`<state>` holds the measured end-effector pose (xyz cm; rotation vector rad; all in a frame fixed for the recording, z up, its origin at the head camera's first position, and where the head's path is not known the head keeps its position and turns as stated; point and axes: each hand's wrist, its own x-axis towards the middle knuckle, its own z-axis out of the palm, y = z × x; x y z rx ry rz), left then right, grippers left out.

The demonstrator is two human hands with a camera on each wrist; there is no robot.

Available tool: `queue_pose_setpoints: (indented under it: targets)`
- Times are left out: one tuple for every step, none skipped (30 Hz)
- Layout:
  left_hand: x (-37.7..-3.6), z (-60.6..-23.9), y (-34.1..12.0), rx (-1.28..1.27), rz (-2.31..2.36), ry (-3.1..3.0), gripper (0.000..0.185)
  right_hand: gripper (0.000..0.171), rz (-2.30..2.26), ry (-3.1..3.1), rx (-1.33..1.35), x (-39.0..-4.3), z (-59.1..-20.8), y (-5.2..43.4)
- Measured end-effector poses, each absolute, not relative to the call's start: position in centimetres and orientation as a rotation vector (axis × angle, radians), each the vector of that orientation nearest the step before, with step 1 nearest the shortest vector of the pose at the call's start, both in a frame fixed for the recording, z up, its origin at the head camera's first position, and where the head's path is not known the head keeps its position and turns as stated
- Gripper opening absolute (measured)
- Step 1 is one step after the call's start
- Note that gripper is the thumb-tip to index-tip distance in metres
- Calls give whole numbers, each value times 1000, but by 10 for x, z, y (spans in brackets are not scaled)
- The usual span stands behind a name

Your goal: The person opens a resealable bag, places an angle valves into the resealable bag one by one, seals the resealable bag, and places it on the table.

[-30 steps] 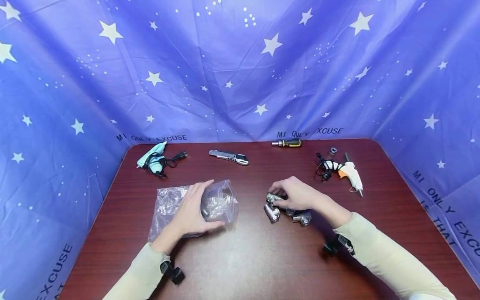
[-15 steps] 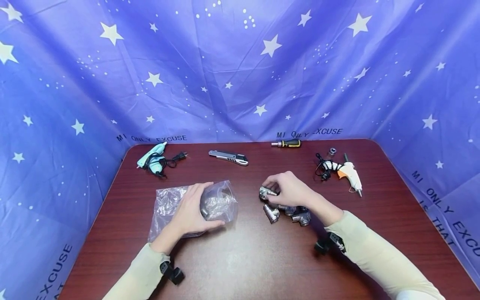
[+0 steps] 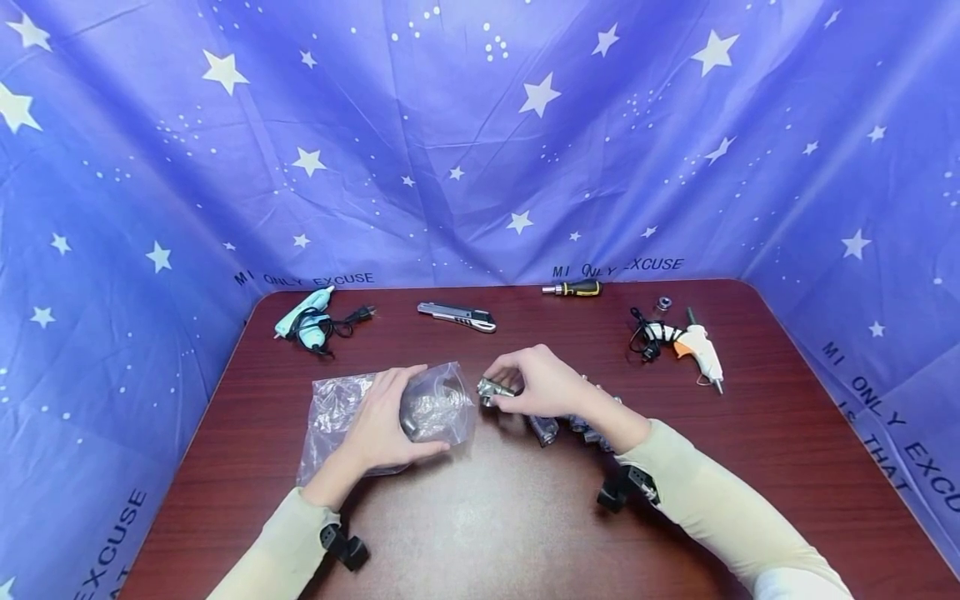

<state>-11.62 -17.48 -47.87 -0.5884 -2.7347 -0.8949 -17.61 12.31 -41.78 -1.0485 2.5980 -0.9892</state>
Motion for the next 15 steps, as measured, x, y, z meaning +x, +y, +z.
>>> queue_pose_setpoints:
  targets:
    - [-116,-479,-175,-587,-893,-2737,121,25,-1000,2588,-1059,-176,-418,119]
    - [-116,-478,-175,-586,-892,-2739,121,25,-1014,2576,-1069,-175,-418,116]
    - [-116,-478,-175,-586,-891,-2741,122,25,-1022,2566,-1080,-175,-418,112]
    - [-116,-478,-175,-586,-890,-2742,122,25,-1034,2554,-1089,-174,-418,109]
    - [-116,-478,-175,-587,-887,-2743,122,25,-1046,2542,-1098,-174,-418,105]
    - [-116,-478,-175,-589,-882,-2742,122,25,-1054,2533,-1107,-173,-419,102]
    - [-116,-478,-174,-591,-880,-2740,122,25,-1058,2525,-1114,-173,-419,99]
    - [-116,-478,-174,-594,-879,-2738,122,25,-1060,2520,-1124,-173,-420,96]
    - [-116,-478,-174,-595,-878,-2736,122,25,-1062,2515,-1132,-173,-420,93]
    - [-116,-478,-174,-597,-878,-2735,121,25,-1065,2508,-1135,-173,-421,90]
    - [-116,-477,-174,-598,-879,-2734,121,26,-1064,2504,-1137,-173,-422,88]
    - [-116,-477,-174,-599,-881,-2734,121,26,-1062,2498,-1137,-173,-423,86]
    - [-115,-477,-174,-599,-884,-2734,121,26,-1061,2491,-1137,-173,-424,83]
    - [-115,-477,-174,-598,-886,-2735,121,27,-1061,2485,-1137,-173,-426,81]
    - [-115,-477,-174,-597,-887,-2738,121,27,-1061,2477,-1134,-173,-427,79]
